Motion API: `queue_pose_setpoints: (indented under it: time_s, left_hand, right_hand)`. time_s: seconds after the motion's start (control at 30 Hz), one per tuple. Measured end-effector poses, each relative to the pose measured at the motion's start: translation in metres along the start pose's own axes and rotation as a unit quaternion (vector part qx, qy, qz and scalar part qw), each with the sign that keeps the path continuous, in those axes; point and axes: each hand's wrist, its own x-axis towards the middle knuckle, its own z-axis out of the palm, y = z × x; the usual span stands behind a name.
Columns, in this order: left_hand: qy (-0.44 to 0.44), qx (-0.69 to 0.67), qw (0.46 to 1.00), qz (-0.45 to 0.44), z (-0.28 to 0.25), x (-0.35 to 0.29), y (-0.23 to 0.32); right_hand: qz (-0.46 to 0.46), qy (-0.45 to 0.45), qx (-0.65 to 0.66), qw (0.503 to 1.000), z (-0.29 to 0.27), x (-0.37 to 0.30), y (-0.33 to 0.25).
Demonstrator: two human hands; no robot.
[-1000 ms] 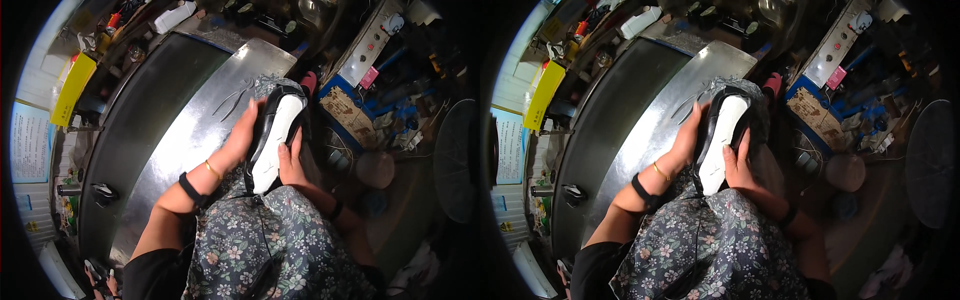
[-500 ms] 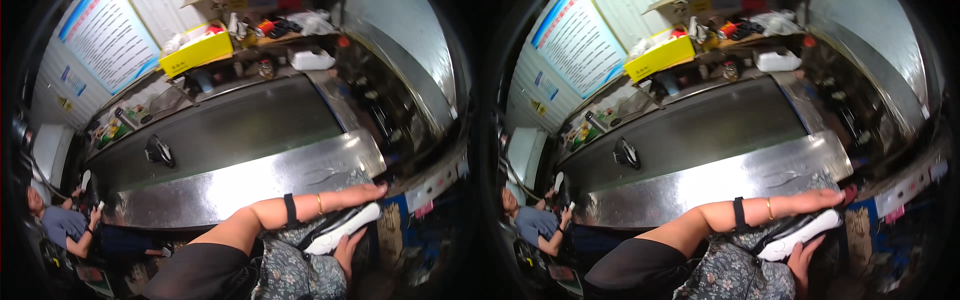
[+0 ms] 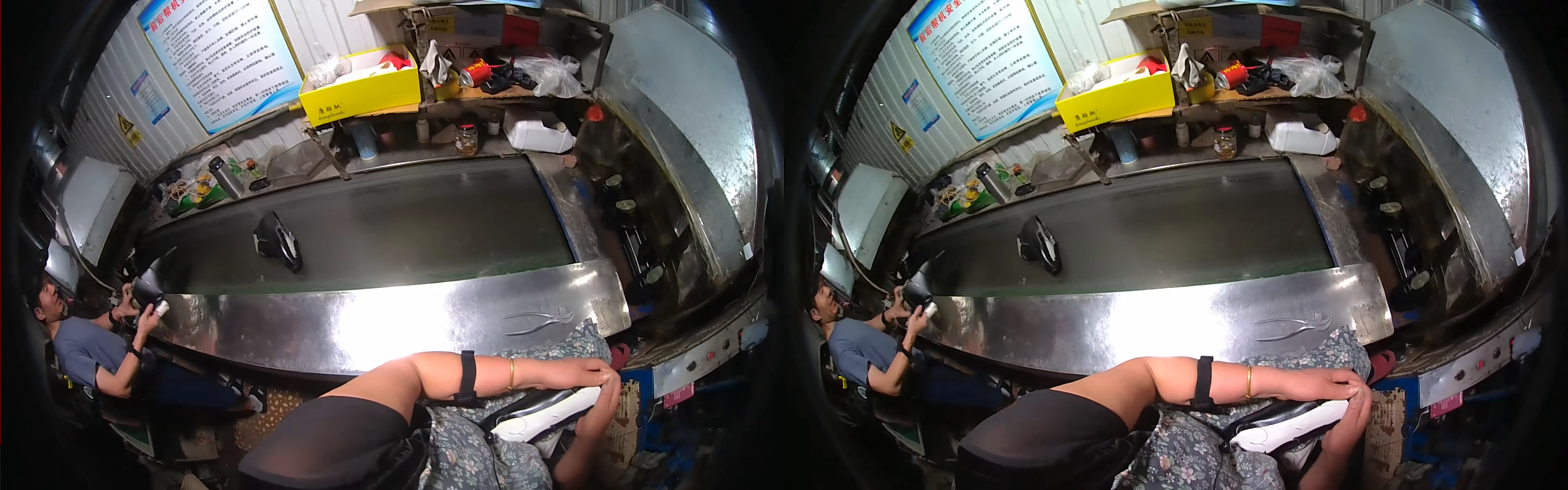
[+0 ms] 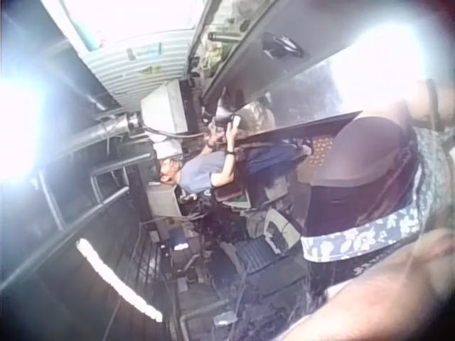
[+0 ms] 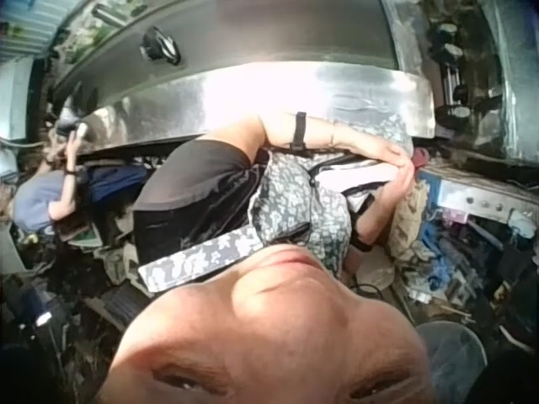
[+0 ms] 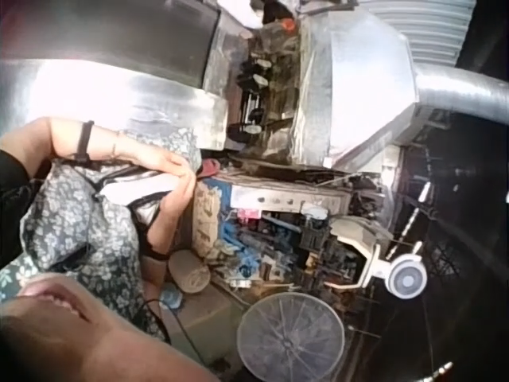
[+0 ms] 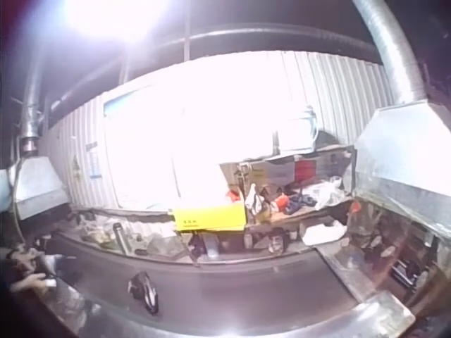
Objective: Picking up shoes from a conveyor belt, loading them into a processing machine, and removing them after a cycle.
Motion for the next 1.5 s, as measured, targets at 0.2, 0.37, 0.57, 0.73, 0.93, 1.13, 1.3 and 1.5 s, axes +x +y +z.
queue_pose_setpoints:
  time_s: [0.2, 0.37, 0.57, 0.73, 0.93, 1.13, 1.3, 1.5]
  left_hand:
    - [0.009, 0.093, 0.993, 0.075, 0.002, -0.004, 0.006]
    - [0.031, 0.152, 0.987, 0.052, 0.002, -0.008, 0.006]
    - [-0.036, 0.115, 0.992, 0.034, -0.006, -0.022, 0.025]
    - [-0.055, 0.084, 0.992, 0.075, -0.010, -0.051, 0.018]
    - [-0.024, 0.076, 0.997, -0.002, 0.003, -0.048, 0.033]
    - [-0.222, 0.277, 0.915, 0.191, 0.077, -0.056, 0.075]
    - [-0.162, 0.236, 0.940, 0.188, 0.028, -0.041, 0.048]
    - [0.207, 0.618, 0.756, 0.054, -0.105, -0.037, -0.047]
  right_hand:
    - [0.070, 0.005, 0.140, 0.988, 0.001, -0.011, -0.026]
    - [-0.042, -0.006, -0.059, 0.997, 0.002, -0.018, -0.005]
    - [0.009, 0.041, 0.051, 0.998, 0.007, -0.026, -0.005]
    - [-0.026, -0.076, 0.126, 0.989, 0.012, -0.023, -0.026]
    - [-0.024, -0.046, 0.179, 0.983, 0.007, -0.019, -0.019]
    - [-0.006, -0.010, 0.279, 0.960, -0.057, -0.078, -0.073]
    - [0.282, -0.105, 0.262, 0.917, -0.139, -0.139, -0.020]
    - [-0.064, 0.166, -0.242, 0.954, -0.118, -0.220, 0.113]
